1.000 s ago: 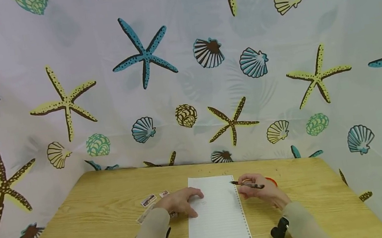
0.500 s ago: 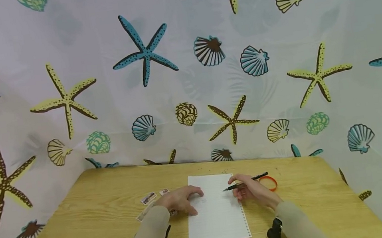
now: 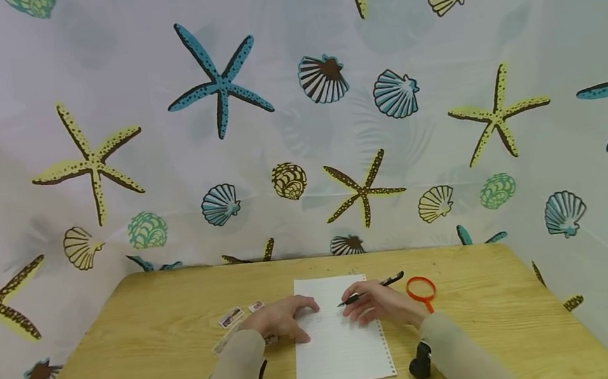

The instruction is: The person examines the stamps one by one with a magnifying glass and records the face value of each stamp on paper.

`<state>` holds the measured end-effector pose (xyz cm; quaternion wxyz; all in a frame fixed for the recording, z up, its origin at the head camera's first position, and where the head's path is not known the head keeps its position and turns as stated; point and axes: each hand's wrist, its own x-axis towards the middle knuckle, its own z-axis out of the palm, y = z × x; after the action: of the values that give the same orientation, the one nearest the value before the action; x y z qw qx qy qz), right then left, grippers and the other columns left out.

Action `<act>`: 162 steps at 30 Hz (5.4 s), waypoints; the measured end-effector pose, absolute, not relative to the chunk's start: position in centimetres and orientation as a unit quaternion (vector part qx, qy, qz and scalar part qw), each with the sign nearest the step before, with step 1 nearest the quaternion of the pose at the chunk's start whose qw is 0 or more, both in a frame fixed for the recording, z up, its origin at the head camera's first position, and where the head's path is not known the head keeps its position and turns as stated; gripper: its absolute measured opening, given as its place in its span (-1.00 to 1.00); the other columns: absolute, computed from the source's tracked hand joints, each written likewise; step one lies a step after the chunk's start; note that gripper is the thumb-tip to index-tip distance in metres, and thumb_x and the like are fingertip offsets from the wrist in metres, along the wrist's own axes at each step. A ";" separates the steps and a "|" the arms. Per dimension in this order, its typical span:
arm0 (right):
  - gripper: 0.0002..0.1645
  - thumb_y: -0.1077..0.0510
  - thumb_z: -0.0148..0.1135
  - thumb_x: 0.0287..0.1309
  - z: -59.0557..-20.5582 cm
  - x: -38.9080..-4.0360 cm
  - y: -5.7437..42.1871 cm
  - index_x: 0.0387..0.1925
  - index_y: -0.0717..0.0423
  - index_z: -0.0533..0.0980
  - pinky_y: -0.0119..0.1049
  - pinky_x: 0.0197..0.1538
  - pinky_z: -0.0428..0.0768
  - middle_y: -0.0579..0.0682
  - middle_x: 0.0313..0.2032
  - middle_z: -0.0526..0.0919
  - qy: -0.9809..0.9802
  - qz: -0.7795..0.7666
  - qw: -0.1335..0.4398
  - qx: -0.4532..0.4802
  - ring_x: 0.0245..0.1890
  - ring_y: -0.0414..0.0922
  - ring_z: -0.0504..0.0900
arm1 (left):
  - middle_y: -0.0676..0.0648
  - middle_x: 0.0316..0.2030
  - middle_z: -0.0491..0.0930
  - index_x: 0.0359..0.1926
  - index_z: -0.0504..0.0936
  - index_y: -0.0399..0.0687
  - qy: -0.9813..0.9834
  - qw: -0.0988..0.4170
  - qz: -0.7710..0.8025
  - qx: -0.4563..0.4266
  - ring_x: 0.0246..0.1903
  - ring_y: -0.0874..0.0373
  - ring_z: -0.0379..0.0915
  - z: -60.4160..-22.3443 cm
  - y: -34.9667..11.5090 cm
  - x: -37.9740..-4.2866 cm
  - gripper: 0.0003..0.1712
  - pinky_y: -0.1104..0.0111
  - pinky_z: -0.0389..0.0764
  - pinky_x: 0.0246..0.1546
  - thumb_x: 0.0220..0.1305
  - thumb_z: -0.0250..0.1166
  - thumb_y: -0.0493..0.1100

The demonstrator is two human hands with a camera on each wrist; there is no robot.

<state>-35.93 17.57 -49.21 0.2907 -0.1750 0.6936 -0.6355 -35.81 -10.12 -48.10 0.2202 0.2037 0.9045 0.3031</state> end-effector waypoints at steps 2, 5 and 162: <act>-0.50 -0.07 -0.10 0.49 -49.4 -35.9 17.2 0.04 0.32 0.44 -0.32 -0.22 0.62 0.01 -0.28 0.66 0.708 -0.624 0.279 -0.176 -0.33 -0.17 0.61 | -0.10 0.43 0.27 0.16 0.57 0.16 0.904 0.222 0.310 0.195 0.47 -0.14 0.04 -48.2 -10.2 -35.5 -0.39 -0.12 0.12 0.42 0.05 0.52 -0.21; -0.59 -0.04 0.01 0.45 -49.9 -35.9 16.6 -0.08 0.27 0.45 -0.40 -0.36 0.49 -0.08 -0.44 0.54 0.740 -0.603 0.247 -0.167 -0.47 -0.22 0.48 | -0.08 0.42 0.28 0.17 0.57 0.15 0.903 0.222 0.313 0.191 0.47 -0.15 0.03 -48.3 -10.3 -35.2 -0.39 -0.13 0.11 0.41 0.05 0.51 -0.22; -0.84 0.20 0.38 0.09 -50.4 -36.2 14.6 -0.43 0.16 0.53 -0.41 -0.40 0.45 -0.10 -0.49 0.65 0.821 -0.526 0.149 -0.165 -0.51 -0.23 0.50 | -0.07 0.42 0.30 0.18 0.56 0.11 0.903 0.215 0.306 0.210 0.47 -0.12 0.05 -48.3 -10.3 -35.7 -0.38 -0.08 0.10 0.43 0.06 0.51 -0.21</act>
<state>-36.21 14.63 -50.42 0.1486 -0.1653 0.8212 -0.5256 -35.68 -10.25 -48.35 0.2148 0.2104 0.9033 0.3061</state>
